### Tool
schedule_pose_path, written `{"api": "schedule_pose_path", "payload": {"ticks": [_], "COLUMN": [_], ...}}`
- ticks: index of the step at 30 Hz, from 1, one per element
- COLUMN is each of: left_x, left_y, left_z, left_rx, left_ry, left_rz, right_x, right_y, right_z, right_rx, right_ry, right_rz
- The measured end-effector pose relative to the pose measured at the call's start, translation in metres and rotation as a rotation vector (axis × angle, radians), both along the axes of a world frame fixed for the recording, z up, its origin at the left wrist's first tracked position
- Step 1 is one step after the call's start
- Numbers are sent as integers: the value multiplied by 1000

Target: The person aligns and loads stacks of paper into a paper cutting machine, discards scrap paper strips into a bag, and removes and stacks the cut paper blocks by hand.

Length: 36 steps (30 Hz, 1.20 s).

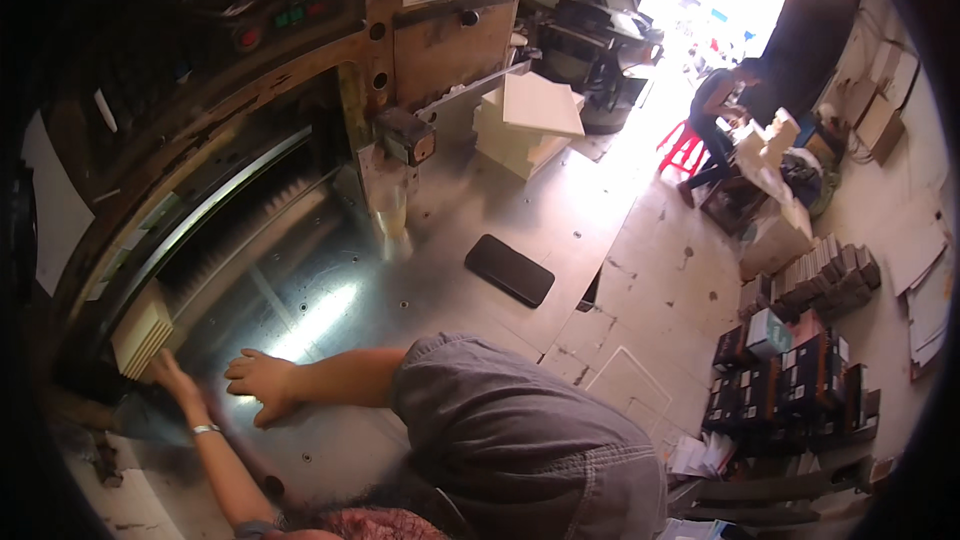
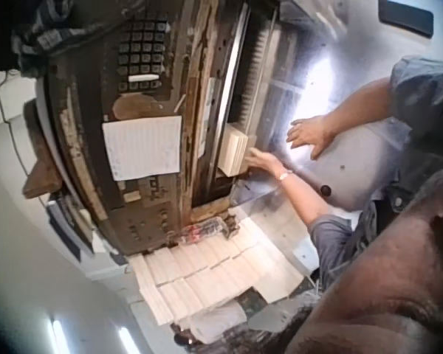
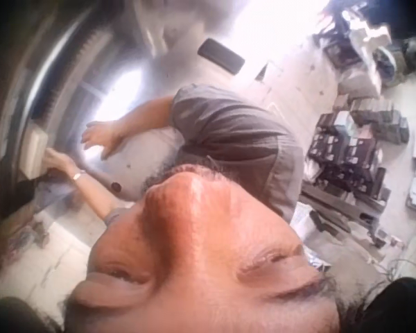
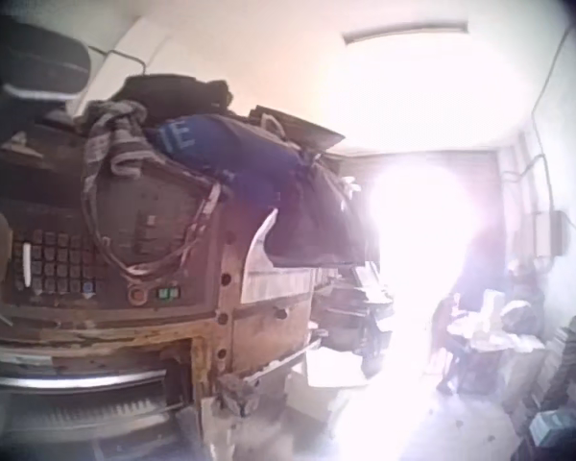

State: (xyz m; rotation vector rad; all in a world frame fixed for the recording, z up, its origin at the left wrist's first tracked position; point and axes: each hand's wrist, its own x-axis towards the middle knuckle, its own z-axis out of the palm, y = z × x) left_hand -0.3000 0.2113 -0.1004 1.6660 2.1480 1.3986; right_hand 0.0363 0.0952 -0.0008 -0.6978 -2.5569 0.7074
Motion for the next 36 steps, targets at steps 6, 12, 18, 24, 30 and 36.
{"api": "schedule_pose_path", "payload": {"ticks": [6,12,18,24,30,36], "left_x": [108,151,174,177,176,185], "left_y": [-105,-222,-253,-247,-250,-249], "left_z": [24,59,66,64,64,67], "left_rx": [-359,-695,-671,-635,-620,-622], "left_ry": [164,535,588,591,593,582], "left_rz": [-199,-70,3,25,33,20], "right_x": [20,76,332,568,635,623], "right_y": [11,-50,-81,-39,-5,51], "right_z": [-23,-6,70,97,88,43], "right_rx": [0,-364,-195,817,-385,282], "right_ry": [61,90,738,971,1289,1196], "right_rz": [-65,159,-649,-1718,-1587,-1799]}}
